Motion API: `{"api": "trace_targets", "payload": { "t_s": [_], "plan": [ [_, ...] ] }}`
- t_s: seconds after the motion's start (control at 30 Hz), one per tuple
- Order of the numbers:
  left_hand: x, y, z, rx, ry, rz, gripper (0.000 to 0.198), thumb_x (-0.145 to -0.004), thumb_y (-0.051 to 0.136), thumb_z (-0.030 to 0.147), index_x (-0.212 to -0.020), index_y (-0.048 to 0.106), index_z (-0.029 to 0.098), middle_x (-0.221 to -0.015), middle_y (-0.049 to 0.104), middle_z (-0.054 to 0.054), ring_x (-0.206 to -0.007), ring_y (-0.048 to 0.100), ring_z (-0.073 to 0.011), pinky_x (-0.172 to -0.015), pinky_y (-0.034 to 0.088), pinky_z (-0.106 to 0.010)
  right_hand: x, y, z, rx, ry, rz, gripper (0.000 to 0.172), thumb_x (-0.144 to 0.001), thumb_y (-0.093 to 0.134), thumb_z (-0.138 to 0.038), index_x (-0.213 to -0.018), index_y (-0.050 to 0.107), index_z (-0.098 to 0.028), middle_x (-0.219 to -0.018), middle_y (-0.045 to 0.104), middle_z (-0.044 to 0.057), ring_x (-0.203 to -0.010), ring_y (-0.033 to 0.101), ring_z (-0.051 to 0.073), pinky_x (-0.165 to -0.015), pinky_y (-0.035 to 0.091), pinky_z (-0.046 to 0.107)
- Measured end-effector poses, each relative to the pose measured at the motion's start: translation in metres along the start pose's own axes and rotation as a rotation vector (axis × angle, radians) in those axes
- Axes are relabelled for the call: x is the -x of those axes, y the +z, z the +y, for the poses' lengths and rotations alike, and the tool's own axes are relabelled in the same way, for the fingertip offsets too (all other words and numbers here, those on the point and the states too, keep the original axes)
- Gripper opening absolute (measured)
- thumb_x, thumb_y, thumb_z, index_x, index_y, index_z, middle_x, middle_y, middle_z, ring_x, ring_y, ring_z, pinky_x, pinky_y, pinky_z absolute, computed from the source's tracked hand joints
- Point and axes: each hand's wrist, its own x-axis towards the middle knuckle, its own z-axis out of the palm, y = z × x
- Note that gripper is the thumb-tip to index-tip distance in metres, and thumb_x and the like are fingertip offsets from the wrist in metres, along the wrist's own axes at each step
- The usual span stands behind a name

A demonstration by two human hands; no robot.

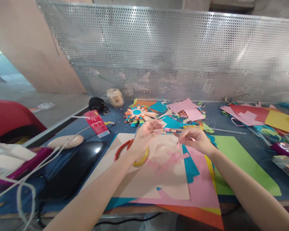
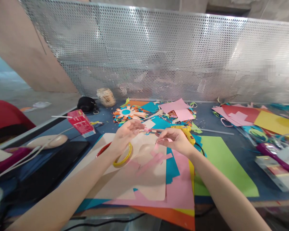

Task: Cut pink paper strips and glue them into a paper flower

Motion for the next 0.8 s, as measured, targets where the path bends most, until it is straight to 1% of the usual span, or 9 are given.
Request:
{"api": "trace_targets", "payload": {
  "t_s": [0.13,0.17,0.23,0.27,0.33,0.43,0.53,0.67,0.8],
  "plan": [
    [0.0,-0.002,-0.004,-0.286,0.038,-0.082,0.045,-0.063,0.073,0.029,-0.104,0.057,0.022,-0.112,0.059,-0.007,-0.105,0.054,-0.0213,-0.092,0.038,-0.036,0.0,-0.004,0.005,-0.085,-0.002,0.031,0.009,-0.068,0.071,-0.025,-0.068,0.063,-0.021,-0.065,0.066,-0.001,-0.088,0.064,0.016,-0.091,0.046,0.037],
    [0.001,-0.002,-0.005,-0.344,0.035,-0.101,0.041,-0.063,0.073,0.029,-0.101,0.059,0.022,-0.109,0.061,-0.006,-0.103,0.054,-0.0213,-0.091,0.038,-0.035,0.0,-0.005,0.006,-0.11,-0.001,0.037,0.009,-0.068,0.071,-0.024,-0.069,0.063,-0.021,-0.066,0.066,-0.001,-0.085,0.065,0.016,-0.09,0.047,0.037],
    [0.001,-0.001,-0.007,-0.392,0.011,-0.099,0.024,-0.067,0.069,0.032,-0.087,0.063,0.02,-0.092,0.064,-0.004,-0.091,0.057,-0.0197,-0.083,0.041,-0.031,0.0,-0.004,0.007,-0.152,0.003,0.052,0.01,-0.066,0.072,-0.023,-0.069,0.062,-0.021,-0.067,0.065,-0.002,-0.074,0.065,0.013,-0.086,0.049,0.035],
    [0.001,-0.001,-0.008,-0.382,-0.008,-0.087,0.018,-0.069,0.066,0.033,-0.079,0.063,0.019,-0.082,0.063,-0.002,-0.083,0.058,-0.0182,-0.077,0.043,-0.029,0.0,-0.004,0.007,-0.172,0.008,0.06,0.012,-0.065,0.073,-0.022,-0.069,0.062,-0.021,-0.067,0.065,-0.003,-0.069,0.064,0.012,-0.083,0.05,0.035],
    [0.002,0.0,-0.009,-0.306,-0.061,-0.058,0.018,-0.069,0.065,0.035,-0.07,0.06,0.018,-0.07,0.058,0.0,-0.07,0.056,-0.0148,-0.067,0.043,-0.026,-0.001,-0.003,0.006,-0.219,0.019,0.08,0.014,-0.064,0.074,-0.024,-0.067,0.061,-0.021,-0.066,0.064,-0.003,-0.06,0.062,0.01,-0.077,0.052,0.035],
    [0.003,0.003,-0.007,-0.15,-0.152,-0.048,0.022,-0.065,0.069,0.035,-0.07,0.056,0.017,-0.064,0.053,0.002,-0.062,0.053,-0.0111,-0.06,0.041,-0.023,-0.002,-0.003,0.004,-0.264,0.036,0.126,0.018,-0.062,0.076,-0.027,-0.066,0.059,-0.02,-0.064,0.064,-0.004,-0.056,0.06,0.009,-0.072,0.053,0.034],
    [0.005,0.008,-0.003,-0.117,-0.21,-0.111,0.026,-0.064,0.07,0.036,-0.072,0.055,0.017,-0.066,0.056,0.002,-0.062,0.053,-0.0109,-0.059,0.042,-0.023,-0.002,-0.003,0.005,-0.266,0.061,0.131,0.018,-0.062,0.076,-0.026,-0.068,0.06,-0.02,-0.066,0.066,-0.003,-0.059,0.062,0.011,-0.07,0.053,0.032],
    [0.008,0.013,-0.001,-0.133,-0.19,-0.107,0.029,-0.063,0.071,0.037,-0.075,0.053,0.018,-0.068,0.058,0.001,-0.063,0.054,-0.0114,-0.057,0.043,-0.023,-0.001,-0.002,0.007,-0.296,0.089,0.042,0.014,-0.065,0.073,-0.021,-0.071,0.06,-0.019,-0.066,0.066,-0.003,-0.064,0.065,0.012,-0.07,0.054,0.032],
    [0.008,0.011,-0.002,-0.214,-0.175,-0.095,0.025,-0.067,0.067,0.036,-0.068,0.051,0.018,-0.061,0.054,0.002,-0.056,0.05,-0.0094,-0.051,0.039,-0.021,-0.001,-0.001,0.003,-0.325,0.138,0.056,0.016,-0.065,0.073,-0.022,-0.072,0.059,-0.019,-0.068,0.067,-0.002,-0.064,0.065,0.013,-0.067,0.056,0.034]
  ]
}}
